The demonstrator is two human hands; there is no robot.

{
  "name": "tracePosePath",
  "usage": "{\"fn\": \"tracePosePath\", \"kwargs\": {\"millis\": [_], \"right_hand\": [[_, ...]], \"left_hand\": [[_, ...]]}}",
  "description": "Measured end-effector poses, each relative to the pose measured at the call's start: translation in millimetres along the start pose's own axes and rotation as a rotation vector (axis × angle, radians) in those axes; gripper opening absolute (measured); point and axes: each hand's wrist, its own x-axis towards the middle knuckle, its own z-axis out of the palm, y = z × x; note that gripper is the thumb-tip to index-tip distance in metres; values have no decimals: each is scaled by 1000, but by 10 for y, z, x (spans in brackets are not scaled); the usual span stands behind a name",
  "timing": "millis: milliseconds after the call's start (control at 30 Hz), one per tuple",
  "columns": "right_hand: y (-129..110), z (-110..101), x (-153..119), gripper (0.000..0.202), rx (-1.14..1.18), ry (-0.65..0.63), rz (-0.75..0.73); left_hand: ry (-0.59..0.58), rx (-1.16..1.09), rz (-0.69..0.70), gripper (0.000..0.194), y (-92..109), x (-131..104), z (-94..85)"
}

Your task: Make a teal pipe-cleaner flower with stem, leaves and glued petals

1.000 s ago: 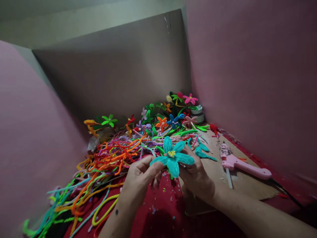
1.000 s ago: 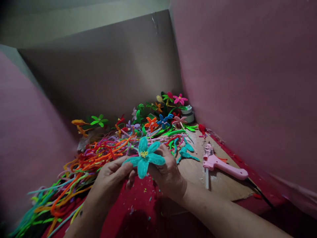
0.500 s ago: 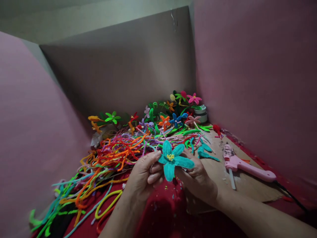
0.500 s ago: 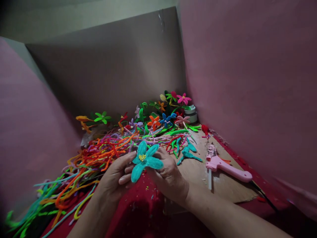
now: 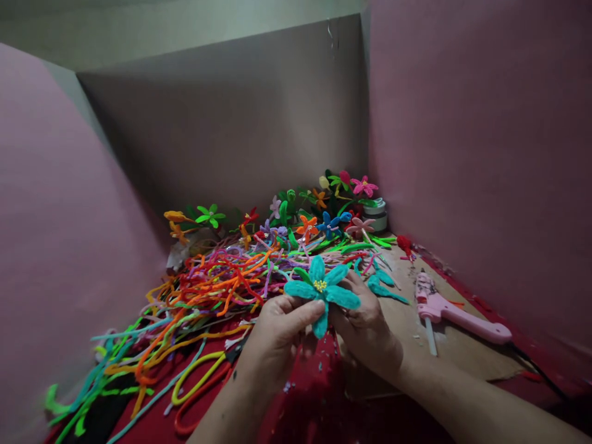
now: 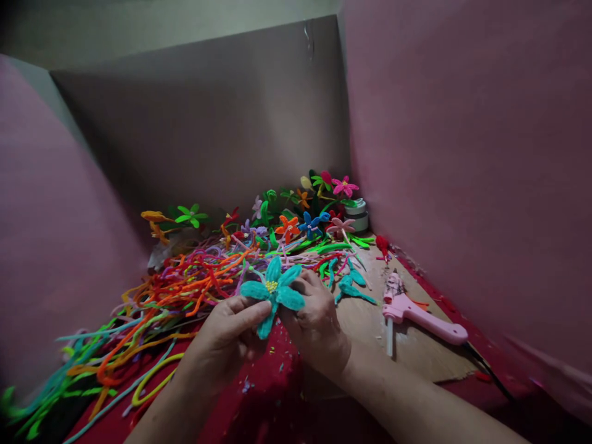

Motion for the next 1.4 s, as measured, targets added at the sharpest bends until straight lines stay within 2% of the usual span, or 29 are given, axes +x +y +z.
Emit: {"fn": "tracePosePath", "kwargs": {"millis": [200, 400, 567, 633, 733, 800, 867, 933, 1033, 1133, 1233, 1300, 1400], "right_hand": [[-42, 12, 9, 17, 30, 23, 24], [-39, -1, 18, 17, 52, 10, 18], [-48, -24, 29, 21, 67, -9, 40], [-55, -34, 32, 23, 72, -2, 44], [-72, -48, 38, 24, 87, -28, 59], [-92, -55, 45, 25, 110, -45, 50], [-117, -58, 52, 24, 132, -40, 24], [-143, -58, 54, 21, 153, -47, 2], [-171, -51, 44, 20, 202, -115, 3], [-180, -43, 20, 19, 202, -134, 19], [-176, -35, -8, 23, 126, -101, 35], [-168, -33, -22, 26, 83, -93, 43], [-155, -32, -27, 24, 70, -82, 47]], "left_hand": [[-30, 69, 98, 15, -23, 23, -41], [-55, 1, 62, 16, -14, 21, -51], [-87, 63, 18, 27, 109, 42, -209], [-39, 68, 35, 26, 175, 59, -284], [150, 139, 202, 19, 230, 76, -346], [232, 265, 352, 18, 217, 81, -351], [218, 392, 498, 24, 175, 87, -339], [153, 525, 643, 32, 125, 100, -323], [81, 753, 812, 35, 82, 125, -302], [87, 915, 915, 29, 85, 123, -289], [208, 1023, 999, 22, 93, 79, -288], [266, 1078, 1025, 20, 81, 49, -297], [255, 1085, 994, 21, 53, 48, -320]]}}
